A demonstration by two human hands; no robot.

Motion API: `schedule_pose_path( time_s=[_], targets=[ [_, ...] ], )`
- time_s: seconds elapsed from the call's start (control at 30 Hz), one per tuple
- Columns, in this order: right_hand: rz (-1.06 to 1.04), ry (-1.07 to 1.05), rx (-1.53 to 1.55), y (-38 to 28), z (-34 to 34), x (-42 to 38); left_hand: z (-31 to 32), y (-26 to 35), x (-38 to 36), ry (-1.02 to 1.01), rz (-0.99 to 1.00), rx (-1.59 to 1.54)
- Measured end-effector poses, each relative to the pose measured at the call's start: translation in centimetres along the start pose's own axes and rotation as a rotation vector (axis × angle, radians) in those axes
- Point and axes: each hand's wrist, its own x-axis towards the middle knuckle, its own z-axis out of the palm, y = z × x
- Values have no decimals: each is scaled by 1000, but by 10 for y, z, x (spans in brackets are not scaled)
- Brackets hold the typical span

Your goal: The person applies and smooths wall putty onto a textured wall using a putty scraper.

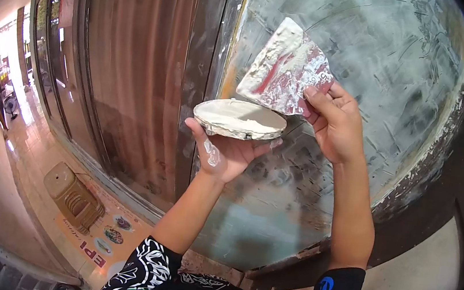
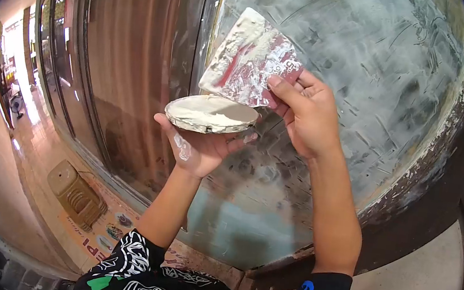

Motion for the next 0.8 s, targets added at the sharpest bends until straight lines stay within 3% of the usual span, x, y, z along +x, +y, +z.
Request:
schedule_pose_path(
  time_s=[0.37, 0.43, 0.8],
  targets=[
    [-165, 69, -153, -52, -17, 25, 30, 22, 34, -147, -73, -147],
    [-309, 21, -202, -72, -32, 42, 40, 25, 44, -182, -87, -150],
    [-797, 285, -531, -262, -102, 145, 76, 44, 77, -192, -38, -6]
  ],
)
